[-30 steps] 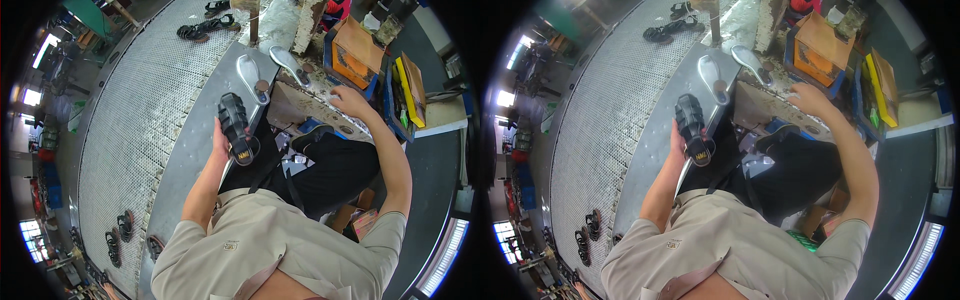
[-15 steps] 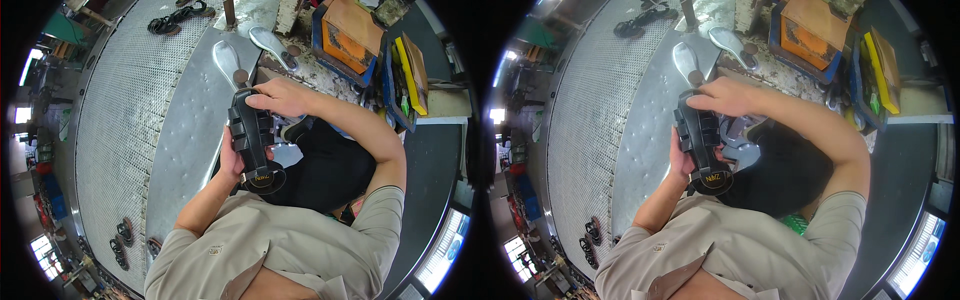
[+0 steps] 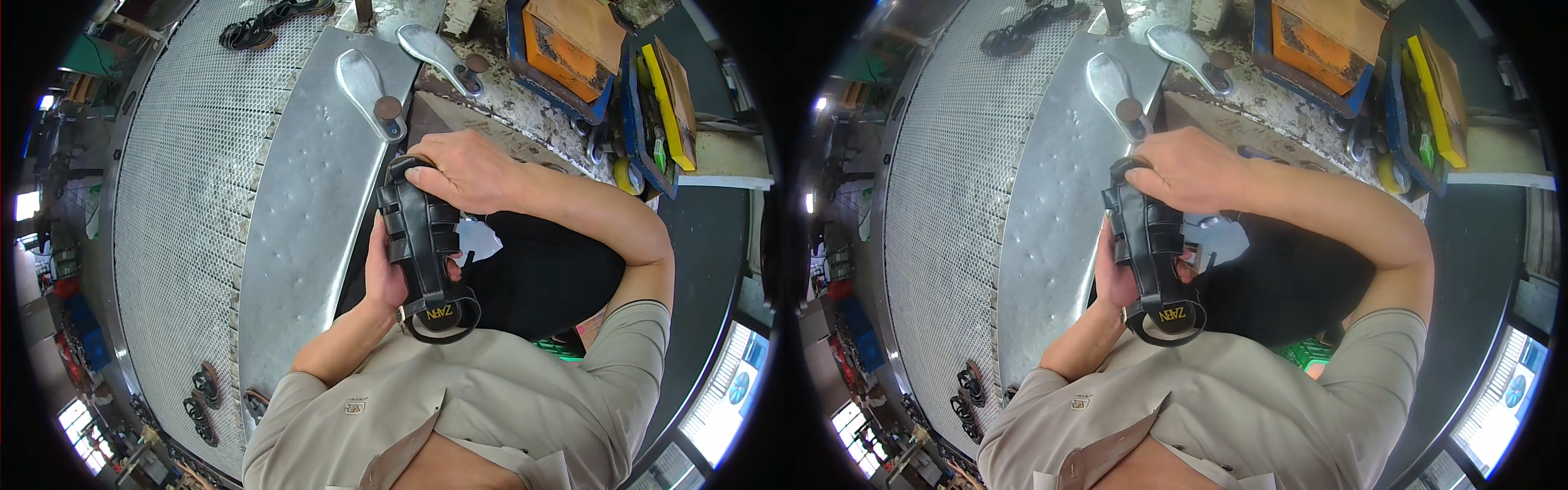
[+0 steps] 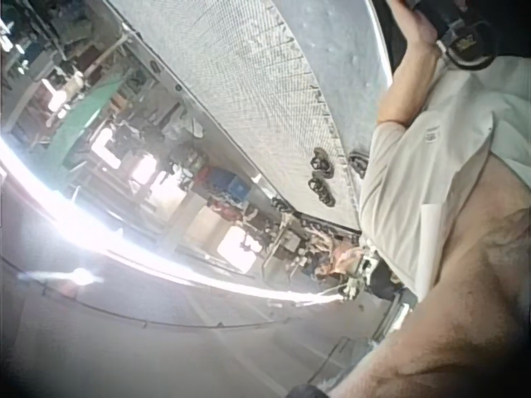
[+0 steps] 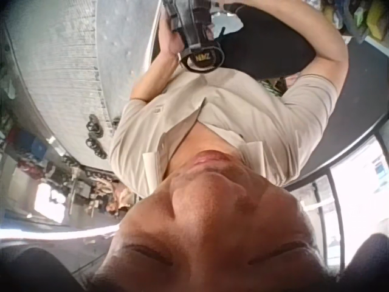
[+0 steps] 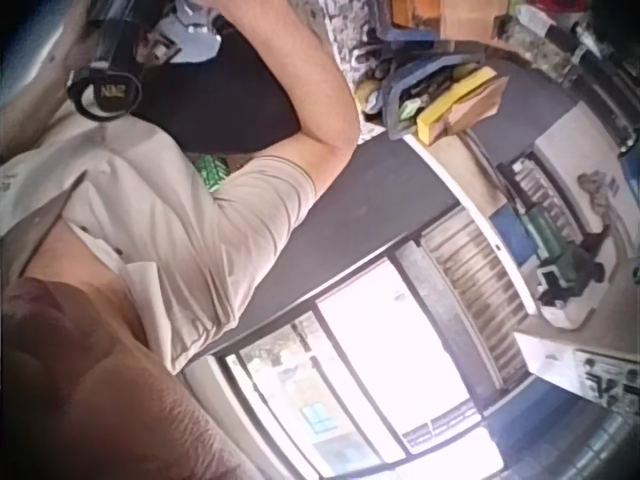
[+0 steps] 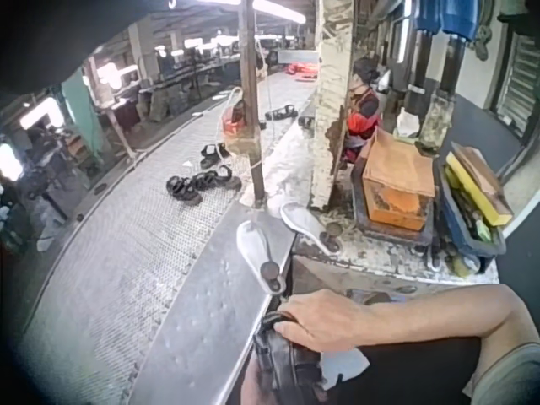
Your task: Manually positioning sandals and soles under a pressing machine and activating the press.
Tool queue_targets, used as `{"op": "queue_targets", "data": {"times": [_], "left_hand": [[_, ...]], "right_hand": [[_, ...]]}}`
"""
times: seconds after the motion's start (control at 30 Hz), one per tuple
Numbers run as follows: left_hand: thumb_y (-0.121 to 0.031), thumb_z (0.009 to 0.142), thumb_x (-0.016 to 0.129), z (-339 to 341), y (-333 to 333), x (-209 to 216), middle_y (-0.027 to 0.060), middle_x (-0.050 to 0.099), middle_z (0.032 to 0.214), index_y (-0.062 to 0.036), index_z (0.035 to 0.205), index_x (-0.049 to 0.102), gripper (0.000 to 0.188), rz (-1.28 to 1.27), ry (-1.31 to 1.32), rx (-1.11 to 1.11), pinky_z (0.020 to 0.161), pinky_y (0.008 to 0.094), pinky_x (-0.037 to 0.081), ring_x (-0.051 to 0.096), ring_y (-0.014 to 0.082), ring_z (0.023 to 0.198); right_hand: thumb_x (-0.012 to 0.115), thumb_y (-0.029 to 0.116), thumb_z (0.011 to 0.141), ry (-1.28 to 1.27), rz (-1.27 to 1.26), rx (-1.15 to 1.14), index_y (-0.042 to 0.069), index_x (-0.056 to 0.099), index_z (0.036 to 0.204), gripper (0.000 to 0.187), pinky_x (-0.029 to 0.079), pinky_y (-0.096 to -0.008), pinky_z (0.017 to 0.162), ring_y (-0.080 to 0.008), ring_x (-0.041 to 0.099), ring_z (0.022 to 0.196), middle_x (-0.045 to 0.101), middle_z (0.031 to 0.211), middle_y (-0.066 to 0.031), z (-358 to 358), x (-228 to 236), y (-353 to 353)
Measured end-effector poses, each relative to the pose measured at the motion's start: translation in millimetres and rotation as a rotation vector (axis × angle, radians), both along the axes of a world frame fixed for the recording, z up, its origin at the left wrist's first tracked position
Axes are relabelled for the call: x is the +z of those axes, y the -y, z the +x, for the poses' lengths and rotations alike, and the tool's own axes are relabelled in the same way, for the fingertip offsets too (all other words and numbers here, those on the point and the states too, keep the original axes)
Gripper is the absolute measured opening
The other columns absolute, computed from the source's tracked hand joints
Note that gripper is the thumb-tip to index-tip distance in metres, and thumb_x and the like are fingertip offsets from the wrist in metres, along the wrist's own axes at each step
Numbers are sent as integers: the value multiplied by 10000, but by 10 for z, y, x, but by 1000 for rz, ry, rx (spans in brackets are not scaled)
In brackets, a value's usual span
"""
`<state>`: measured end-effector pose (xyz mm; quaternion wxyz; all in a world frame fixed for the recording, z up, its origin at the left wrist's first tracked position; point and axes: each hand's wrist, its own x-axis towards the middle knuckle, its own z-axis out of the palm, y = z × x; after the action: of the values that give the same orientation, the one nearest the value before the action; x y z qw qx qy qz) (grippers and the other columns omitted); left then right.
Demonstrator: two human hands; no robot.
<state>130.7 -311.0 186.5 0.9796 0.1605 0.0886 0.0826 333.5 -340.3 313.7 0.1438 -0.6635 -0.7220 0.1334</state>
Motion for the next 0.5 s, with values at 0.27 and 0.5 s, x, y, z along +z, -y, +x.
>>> {"op": "queue_targets", "data": {"times": [0.27,0.5], "left_hand": [[-865,997,223,50,148,-30,245,722,1107,3,1422,573,1027,-97,10,10,828,487,629,750,382,877],[-848,999,231,153,131,-62,260,734,1082,-14,1412,583,995,-159,84,-28,792,511,634,758,395,847]], "right_hand": [[609,460,1040,-297,-180,-15,-32,690,1210,527,545,-472,878,-427,709,1006,735,1078,-260,108,-60,42],[624,549,1004,-175,-154,8,-53,676,1189,632,541,-485,876,-445,703,996,727,1063,-277,165,-10,8]]}}
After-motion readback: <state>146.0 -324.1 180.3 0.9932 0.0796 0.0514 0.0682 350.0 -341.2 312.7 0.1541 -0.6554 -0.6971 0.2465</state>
